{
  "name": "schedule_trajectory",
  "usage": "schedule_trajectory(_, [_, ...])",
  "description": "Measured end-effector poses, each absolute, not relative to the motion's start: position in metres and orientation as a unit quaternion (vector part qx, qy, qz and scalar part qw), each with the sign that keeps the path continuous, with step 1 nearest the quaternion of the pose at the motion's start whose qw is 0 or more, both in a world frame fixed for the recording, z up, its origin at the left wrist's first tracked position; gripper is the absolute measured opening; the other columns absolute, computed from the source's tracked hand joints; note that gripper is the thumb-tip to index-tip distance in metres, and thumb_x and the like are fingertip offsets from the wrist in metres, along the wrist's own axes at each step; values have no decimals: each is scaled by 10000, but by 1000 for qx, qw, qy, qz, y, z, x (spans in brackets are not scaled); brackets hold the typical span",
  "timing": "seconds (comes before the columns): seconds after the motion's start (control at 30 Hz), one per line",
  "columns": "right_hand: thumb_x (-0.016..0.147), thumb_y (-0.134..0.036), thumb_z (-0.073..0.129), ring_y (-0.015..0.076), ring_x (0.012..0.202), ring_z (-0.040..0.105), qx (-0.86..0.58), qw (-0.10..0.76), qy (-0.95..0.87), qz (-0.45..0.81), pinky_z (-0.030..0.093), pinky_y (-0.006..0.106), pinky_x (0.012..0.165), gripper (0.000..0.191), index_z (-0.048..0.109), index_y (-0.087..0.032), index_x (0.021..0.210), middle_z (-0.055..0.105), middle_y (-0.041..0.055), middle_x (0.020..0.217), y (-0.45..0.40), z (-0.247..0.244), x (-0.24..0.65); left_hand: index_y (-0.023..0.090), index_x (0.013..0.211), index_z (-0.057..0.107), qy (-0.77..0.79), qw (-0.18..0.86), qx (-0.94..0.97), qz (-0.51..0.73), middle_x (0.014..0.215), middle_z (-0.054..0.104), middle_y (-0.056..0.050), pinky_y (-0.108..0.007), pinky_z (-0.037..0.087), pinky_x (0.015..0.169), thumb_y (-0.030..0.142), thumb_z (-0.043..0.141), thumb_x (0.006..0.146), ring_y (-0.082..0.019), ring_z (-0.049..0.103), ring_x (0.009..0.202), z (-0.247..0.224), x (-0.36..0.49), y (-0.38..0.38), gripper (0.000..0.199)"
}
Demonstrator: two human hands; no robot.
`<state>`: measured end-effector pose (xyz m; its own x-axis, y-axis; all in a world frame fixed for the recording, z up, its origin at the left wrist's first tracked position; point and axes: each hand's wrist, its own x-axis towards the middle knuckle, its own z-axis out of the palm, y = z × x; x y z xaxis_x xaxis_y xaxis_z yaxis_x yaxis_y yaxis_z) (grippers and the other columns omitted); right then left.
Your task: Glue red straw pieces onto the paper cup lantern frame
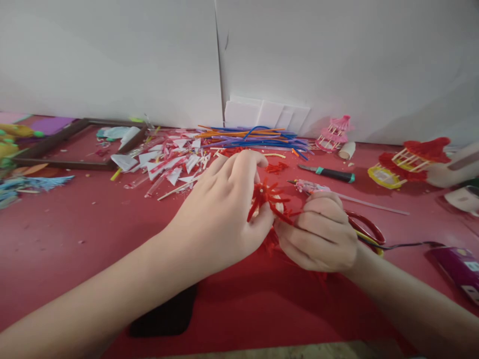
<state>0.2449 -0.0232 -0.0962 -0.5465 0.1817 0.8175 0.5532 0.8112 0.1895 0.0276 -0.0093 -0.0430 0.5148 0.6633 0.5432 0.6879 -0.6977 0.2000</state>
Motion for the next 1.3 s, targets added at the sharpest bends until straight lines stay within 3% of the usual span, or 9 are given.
schedule_trajectory(0.8, [873, -131, 705, 168, 708, 525, -204, 413, -862, -210, 514, 361, 701, 81, 741, -200, 897, 650, -14, 688, -21, -97, 249, 169, 1202, 480, -386, 14, -874, -296, 1039, 674, -86, -434, 517, 973, 162, 541, 917, -278, 673, 1020, -44, 28, -7, 291])
schedule_trajectory(1.13, [881, -102, 651, 206, 938, 590, -230, 420, -848, -229, 540, 357, 870, 193, 777, -225, 959, 660, 40, 944, -24, -98, 249, 137, 1217, 494, -384, 2, -877, -289, 1038, 681, -106, -469, 541, 946, 165, 526, 917, -301, 679, 1024, -44, 28, -7, 303])
schedule_trajectory(1.3, [875, -127, 669, 203, 936, 622, -241, 436, -840, -217, 568, 369, 842, 158, 747, -257, 922, 685, 22, 964, -23, -103, 249, 221, 1275, 499, -371, -97, -890, -247, 1324, 643, -90, -446, 554, 1034, 258, 556, 933, -297, 631, 1278, -26, 10, -5, 348])
